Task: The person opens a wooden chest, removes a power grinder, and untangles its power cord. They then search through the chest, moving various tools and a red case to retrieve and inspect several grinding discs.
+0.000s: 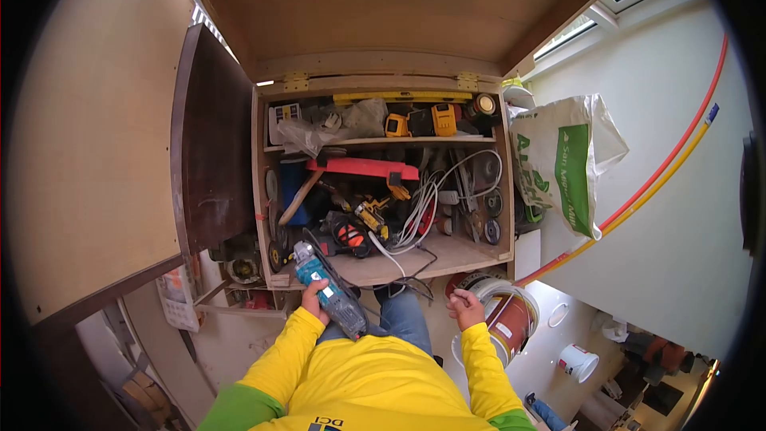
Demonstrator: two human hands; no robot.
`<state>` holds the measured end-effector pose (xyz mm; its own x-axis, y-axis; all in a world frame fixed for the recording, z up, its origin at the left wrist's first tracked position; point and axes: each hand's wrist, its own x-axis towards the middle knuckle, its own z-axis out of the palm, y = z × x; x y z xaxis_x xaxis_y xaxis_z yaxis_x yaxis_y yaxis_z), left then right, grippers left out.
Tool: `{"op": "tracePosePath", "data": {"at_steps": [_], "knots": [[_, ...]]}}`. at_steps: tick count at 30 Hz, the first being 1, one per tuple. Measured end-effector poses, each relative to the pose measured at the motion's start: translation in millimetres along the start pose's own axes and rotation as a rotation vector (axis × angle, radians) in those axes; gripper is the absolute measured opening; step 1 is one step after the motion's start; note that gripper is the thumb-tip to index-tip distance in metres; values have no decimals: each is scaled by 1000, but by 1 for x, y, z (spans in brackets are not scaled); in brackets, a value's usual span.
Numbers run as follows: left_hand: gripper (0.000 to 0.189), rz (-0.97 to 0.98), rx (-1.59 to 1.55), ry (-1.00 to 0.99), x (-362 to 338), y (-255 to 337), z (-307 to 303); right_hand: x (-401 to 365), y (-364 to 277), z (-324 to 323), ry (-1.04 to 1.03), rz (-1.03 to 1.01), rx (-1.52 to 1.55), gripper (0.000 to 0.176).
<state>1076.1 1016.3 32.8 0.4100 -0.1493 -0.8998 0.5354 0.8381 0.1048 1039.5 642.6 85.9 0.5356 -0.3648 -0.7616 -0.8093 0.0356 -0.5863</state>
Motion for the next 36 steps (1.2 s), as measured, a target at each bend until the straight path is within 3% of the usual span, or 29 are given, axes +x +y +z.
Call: {"op": "tracePosePath", "data": {"at_steps": [5,9,10,11,13,17,21,23,26,32,36], "knots": [[26,38,-21,126,25,-2,-10,109,-38,25,-37,-219,4,24],[27,65,27,229,54,-15,-31,192,-116,83,-60,-658,-232,22],[27,76,46,258,57,-16,-32,228,-121,100,-81,-626,-283,25],[28,68,47,279,59,-17,-28,233,-160,117,-47,-756,-537,30],[28,65,50,298,64,-20,-25,257,-207,160,-7,-984,-666,39],[31,66,55,332,81,-28,-35,292,-270,234,32,-1134,-975,52],[33,48,94,340,101,-28,-37,328,-292,274,-4,-1013,-1295,61],[32,30,108,344,106,-30,-45,326,-304,279,-32,-708,-1401,66],[32,39,130,359,109,-29,-46,330,-310,280,-94,-580,-1444,69],[34,81,148,396,118,-29,-55,337,-316,276,-41,-567,-1527,72],[36,88,202,410,133,-37,-94,336,-323,275,-57,-544,-1541,71]]}}
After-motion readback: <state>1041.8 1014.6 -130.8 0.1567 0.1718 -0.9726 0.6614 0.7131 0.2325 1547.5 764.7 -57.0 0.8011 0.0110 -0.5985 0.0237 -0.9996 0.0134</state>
